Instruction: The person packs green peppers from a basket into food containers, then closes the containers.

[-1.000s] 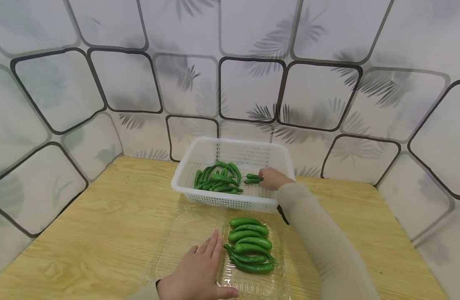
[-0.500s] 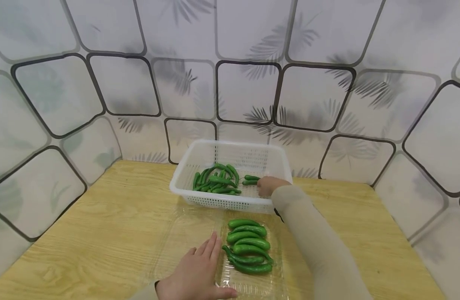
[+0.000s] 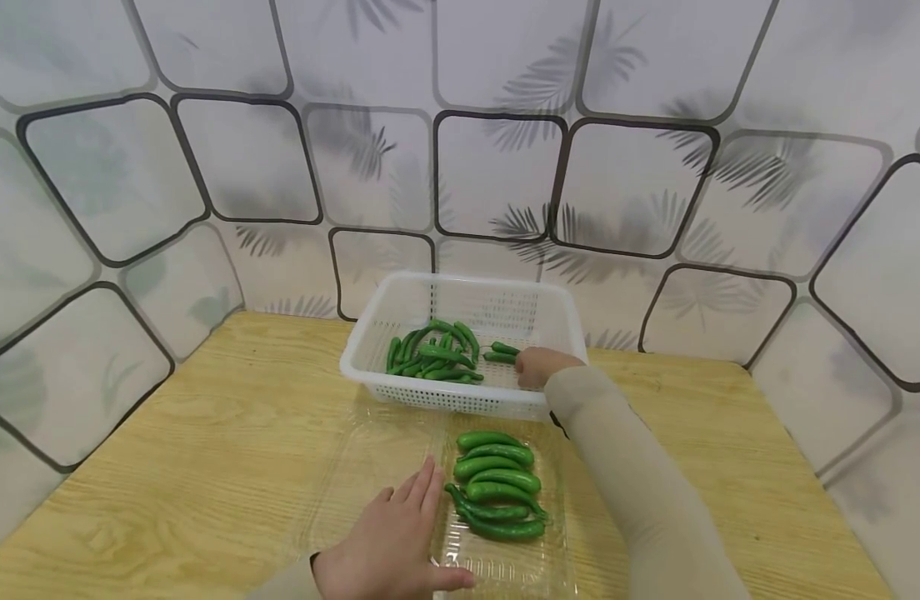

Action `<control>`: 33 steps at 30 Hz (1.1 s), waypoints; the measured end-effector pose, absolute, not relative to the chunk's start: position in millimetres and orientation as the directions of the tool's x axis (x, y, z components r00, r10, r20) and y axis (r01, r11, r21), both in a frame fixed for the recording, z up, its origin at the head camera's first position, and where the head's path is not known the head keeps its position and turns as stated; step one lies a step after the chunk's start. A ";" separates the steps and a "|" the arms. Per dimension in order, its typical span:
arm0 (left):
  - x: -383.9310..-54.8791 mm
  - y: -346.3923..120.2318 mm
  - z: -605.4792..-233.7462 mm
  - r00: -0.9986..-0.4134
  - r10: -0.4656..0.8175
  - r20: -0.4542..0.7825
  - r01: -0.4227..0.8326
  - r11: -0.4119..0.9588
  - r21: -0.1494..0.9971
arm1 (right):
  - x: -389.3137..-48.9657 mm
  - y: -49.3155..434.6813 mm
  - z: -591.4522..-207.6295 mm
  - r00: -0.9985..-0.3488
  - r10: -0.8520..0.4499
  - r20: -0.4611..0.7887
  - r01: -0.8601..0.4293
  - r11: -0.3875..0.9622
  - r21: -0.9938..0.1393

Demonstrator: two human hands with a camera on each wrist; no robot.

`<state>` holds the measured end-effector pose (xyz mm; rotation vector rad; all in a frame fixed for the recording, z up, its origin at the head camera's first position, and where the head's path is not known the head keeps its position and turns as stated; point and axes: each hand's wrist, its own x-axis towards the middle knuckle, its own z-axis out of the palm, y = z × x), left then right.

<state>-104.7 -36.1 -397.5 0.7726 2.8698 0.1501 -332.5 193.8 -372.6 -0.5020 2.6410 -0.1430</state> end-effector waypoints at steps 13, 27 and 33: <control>-104.2 -35.5 -397.9 -0.850 0.513 -0.120 0.499 0.857 0.129 | -331.7 197.2 -374.3 -0.841 -0.422 -0.340 -0.380 0.906 -0.183; -104.6 -35.6 -396.8 -0.854 0.508 -0.114 0.492 0.859 0.145 | -335.0 195.1 -374.7 -0.869 -0.381 -0.317 -0.326 0.921 -0.213; -104.9 -36.3 -396.3 -0.852 0.509 -0.119 0.489 0.857 0.162 | -335.0 191.8 -374.6 -0.844 -0.411 -0.344 -0.383 0.912 -0.149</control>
